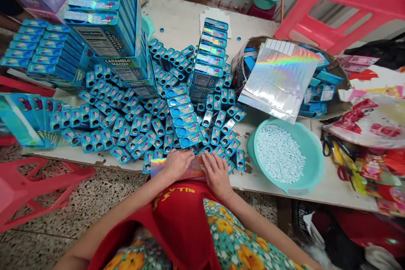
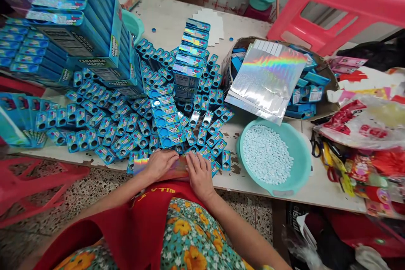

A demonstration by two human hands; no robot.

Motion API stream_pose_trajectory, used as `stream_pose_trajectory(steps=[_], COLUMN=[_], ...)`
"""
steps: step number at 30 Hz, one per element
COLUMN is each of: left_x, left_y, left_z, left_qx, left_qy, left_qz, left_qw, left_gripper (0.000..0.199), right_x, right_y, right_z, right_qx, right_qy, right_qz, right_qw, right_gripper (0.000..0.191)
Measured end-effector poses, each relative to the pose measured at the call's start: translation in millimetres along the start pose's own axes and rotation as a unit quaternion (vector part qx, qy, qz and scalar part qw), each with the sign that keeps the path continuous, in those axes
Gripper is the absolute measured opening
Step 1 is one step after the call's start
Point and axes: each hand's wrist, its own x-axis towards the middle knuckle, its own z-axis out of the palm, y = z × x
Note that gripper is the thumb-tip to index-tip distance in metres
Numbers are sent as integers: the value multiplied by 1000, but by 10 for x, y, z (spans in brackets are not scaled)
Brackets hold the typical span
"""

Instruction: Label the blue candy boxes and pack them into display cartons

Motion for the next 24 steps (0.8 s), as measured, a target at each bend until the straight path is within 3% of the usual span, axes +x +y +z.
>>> stream_pose_trajectory(steps=[6, 10, 13, 17, 19, 21, 24], left_x=[-23, -25, 13, 25, -46, -170, -365], left_y=[-7, -8, -47, -108, -102, -56, 77], left_z=[8, 9, 90, 238, 229, 118, -190], left_qx=[-1, 9, 32, 56, 6, -108, -326], left_qy=[-3, 3, 9, 48, 81, 115, 117], left_qz=[-5, -3, 12, 49, 71, 85, 68], left_qw=[1000, 1000, 999, 996, 994, 984, 936], left_gripper=[31, 32, 33, 34, 32, 31, 41], right_x=[-1, 96, 166, 294, 378, 468, 597], right_y=[38, 63, 33, -74, -130, -180, -256], right_z=[-47, -166, -396, -925, -1175, -1339, -1388], right_qx=[3, 38, 67, 186, 251, 295, 342], right_qy=[80, 83, 35, -13, -6, -1, -21], right_qz=[-52, -73, -87, -59, -24, 9, 38], right_qw=[995, 993, 993, 981, 968, 956, 939], right_gripper=[26, 10, 13, 9, 6, 5, 7])
